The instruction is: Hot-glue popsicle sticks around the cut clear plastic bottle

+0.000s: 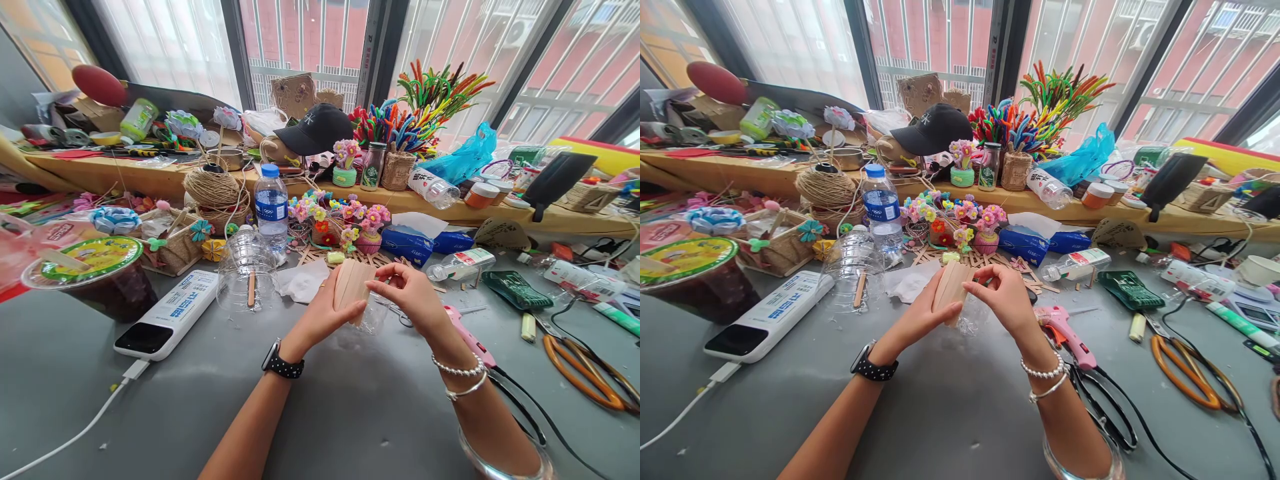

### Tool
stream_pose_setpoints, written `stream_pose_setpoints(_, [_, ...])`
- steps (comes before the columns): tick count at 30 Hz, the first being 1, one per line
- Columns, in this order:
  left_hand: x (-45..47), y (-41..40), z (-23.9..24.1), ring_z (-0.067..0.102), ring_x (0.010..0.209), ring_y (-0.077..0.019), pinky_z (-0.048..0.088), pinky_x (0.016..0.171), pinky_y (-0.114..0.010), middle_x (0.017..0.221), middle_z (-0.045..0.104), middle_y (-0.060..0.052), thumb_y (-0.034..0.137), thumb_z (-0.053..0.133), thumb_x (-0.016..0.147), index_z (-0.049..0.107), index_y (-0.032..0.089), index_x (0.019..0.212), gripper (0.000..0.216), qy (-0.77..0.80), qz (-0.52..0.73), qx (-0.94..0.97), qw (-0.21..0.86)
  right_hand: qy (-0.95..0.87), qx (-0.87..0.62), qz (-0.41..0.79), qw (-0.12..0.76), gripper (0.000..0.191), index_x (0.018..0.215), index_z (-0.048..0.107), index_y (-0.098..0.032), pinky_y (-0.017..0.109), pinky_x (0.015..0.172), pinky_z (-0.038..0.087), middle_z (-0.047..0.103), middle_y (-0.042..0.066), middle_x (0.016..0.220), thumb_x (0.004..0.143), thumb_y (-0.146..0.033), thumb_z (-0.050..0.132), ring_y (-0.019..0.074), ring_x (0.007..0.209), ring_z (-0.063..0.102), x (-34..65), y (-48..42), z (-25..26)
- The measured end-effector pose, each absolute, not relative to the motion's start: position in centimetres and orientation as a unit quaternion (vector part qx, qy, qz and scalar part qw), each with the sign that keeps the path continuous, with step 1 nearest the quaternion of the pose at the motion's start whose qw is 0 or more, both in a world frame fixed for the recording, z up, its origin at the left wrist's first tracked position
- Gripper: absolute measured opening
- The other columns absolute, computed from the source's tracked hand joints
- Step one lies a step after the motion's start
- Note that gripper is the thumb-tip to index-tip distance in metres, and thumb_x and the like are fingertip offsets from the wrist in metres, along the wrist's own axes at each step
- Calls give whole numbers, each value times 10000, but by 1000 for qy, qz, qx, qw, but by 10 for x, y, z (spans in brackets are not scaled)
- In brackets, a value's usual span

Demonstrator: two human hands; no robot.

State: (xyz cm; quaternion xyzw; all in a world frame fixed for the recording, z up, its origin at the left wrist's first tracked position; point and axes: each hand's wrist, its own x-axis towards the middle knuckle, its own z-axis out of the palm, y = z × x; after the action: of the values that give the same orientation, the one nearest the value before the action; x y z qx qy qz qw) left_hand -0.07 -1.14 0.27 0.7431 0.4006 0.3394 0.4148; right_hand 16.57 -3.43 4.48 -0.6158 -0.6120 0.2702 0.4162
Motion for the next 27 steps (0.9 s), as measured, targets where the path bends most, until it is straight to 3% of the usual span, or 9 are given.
stream_pose_setpoints(9, [0, -13, 6, 350, 1158, -258, 305, 951, -397, 1296, 341, -104, 475, 544, 676, 207, 205, 1288, 749, 401, 349, 736, 420, -671, -639, 150, 344, 303, 685, 586, -176, 254, 495, 321, 567, 27, 632, 608, -469, 582, 120, 536, 456, 161, -40, 53])
stream_pose_setpoints(21, [-2, -12, 5, 325, 1176, -255, 297, 965, -378, 1318, 307, -94, 483, 563, 656, 184, 197, 1297, 798, 392, 335, 742, 428, -682, -639, 164, 316, 291, 605, 580, -183, 256, 514, 320, 570, 27, 609, 651, -469, 544, 125, 540, 462, 163, -40, 53])
stream_pose_setpoints(27, [-9, -13, 10, 278, 1204, -267, 268, 984, -386, 1354, 228, -105, 484, 603, 611, 101, 199, 1318, 913, 385, 293, 753, 446, -677, -645, 173, 309, 308, 592, 566, -187, 251, 498, 309, 548, 12, 569, 635, -492, 551, 116, 510, 444, 166, -38, 54])
